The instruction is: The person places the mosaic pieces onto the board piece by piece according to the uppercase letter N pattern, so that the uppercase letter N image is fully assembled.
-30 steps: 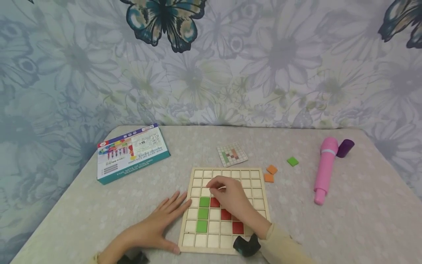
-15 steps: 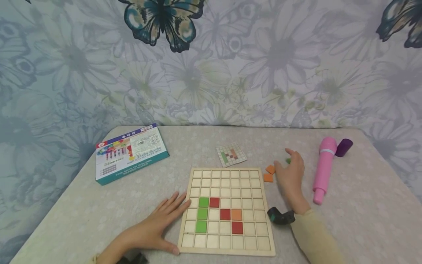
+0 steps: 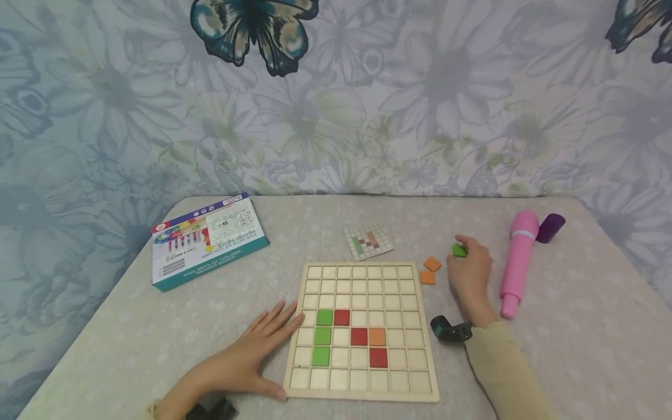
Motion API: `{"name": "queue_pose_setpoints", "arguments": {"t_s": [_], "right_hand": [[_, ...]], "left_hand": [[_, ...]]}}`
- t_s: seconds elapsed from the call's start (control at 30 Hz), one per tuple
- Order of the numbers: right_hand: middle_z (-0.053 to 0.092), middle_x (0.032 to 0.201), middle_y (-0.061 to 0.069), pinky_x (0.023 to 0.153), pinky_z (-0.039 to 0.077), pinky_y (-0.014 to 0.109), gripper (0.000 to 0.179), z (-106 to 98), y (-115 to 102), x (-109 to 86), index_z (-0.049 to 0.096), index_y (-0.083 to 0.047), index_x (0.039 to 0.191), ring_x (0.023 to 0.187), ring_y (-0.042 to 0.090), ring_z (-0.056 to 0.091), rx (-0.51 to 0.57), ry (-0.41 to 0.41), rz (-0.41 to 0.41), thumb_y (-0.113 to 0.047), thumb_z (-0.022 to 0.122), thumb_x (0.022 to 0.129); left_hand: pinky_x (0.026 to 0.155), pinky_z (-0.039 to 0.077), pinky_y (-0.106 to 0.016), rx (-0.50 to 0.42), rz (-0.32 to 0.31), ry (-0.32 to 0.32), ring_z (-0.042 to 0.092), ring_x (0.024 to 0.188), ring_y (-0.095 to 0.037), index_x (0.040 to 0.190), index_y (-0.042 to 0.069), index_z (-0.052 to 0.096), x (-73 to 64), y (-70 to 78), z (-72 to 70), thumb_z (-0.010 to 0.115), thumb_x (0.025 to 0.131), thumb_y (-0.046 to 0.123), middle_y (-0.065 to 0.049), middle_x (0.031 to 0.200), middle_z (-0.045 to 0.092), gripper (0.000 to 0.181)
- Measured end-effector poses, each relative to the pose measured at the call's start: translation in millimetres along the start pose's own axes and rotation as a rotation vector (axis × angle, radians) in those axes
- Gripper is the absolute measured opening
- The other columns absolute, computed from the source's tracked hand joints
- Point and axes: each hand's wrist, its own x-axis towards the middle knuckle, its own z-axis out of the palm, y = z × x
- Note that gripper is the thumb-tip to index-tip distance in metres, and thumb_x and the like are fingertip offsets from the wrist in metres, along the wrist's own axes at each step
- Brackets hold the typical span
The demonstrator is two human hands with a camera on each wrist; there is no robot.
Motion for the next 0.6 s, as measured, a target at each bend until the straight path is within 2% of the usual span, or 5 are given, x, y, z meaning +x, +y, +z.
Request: {"name": "queue_pose_setpoints", "arguments": {"t_s": [0.33, 0.6], "right_hand": [[0.054, 0.110, 0.030, 0.084, 0.036, 0.053, 0.039, 4.0, 1.8, 1.2, 0.053, 0.011, 0.121, 0.098, 0.042, 0.050, -0.054, 0.001, -0.103, 0.009, 0.058, 0.082], [0.053, 0.112, 0.029, 0.085, 0.037, 0.051, 0.041, 5.6, 1.3, -1.7, 0.052, 0.009, 0.123, 0.100, 0.040, 0.049, -0.038, -0.014, -0.091, 0.007, 0.058, 0.082]], "left_hand": [[0.108, 0.000, -0.048, -0.011, -0.028, -0.013, -0.010, 0.139, -0.021, 0.152, 0.024, 0.010, 0.1, -0.2, -1.0, 0.069, 0.064, 0.069, 0.000, 0.156, -0.003, 0.115], [0.108, -0.001, -0.048, -0.022, -0.022, -0.024, -0.011, 0.139, -0.021, 0.152, 0.024, 0.010, -0.4, -0.3, 0.2, 0.069, 0.065, 0.067, 0.000, 0.156, -0.003, 0.114]]}}
